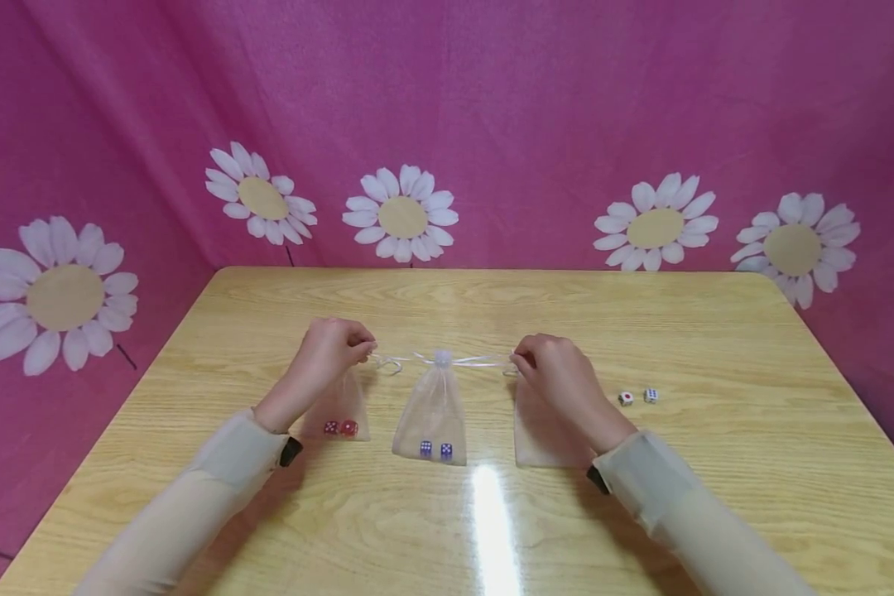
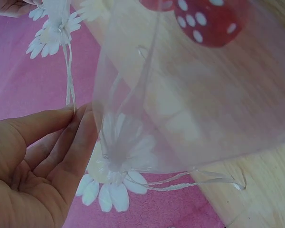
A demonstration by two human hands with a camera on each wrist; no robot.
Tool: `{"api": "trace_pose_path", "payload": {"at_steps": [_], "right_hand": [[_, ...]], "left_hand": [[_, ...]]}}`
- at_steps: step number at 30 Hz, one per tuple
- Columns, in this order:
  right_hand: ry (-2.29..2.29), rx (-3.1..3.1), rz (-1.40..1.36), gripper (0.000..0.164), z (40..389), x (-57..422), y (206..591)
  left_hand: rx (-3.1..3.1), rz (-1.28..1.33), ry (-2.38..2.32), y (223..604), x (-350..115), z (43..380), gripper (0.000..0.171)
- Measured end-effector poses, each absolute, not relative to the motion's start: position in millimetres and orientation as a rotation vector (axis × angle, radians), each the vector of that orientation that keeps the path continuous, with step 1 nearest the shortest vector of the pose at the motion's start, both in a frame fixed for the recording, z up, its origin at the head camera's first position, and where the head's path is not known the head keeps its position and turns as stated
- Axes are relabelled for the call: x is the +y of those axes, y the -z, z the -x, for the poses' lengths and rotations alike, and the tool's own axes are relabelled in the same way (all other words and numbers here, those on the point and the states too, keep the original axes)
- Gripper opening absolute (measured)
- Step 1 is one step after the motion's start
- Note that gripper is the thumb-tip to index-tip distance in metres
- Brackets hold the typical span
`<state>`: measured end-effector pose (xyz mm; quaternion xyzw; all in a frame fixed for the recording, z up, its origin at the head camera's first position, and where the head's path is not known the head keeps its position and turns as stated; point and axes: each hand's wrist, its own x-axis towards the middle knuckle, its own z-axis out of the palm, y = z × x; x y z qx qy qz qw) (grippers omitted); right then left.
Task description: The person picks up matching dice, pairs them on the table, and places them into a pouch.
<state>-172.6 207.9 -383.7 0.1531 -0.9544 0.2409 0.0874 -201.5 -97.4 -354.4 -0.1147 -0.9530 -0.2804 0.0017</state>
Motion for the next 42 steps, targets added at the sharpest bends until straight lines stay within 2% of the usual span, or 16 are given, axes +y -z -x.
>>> {"api": "trace_pose_path", "payload": {"at_steps": [14, 36, 42], "right_hand": [[-0.741, -2.910, -0.436, 0.012, 174, 202, 389], [-0.774, -2.902, -0.428, 0.012, 172, 204, 393], [-0.806, -2.948, -0.395, 0.015, 168, 205, 392]], "left_hand": [[-3.033, 0.355, 0.868, 360, -91, 204, 0.011], [-3.036, 0.404, 0.902, 360, -88, 201, 0.030], [-2.996, 0.490, 0.918, 359, -83, 193, 0.037]]}}
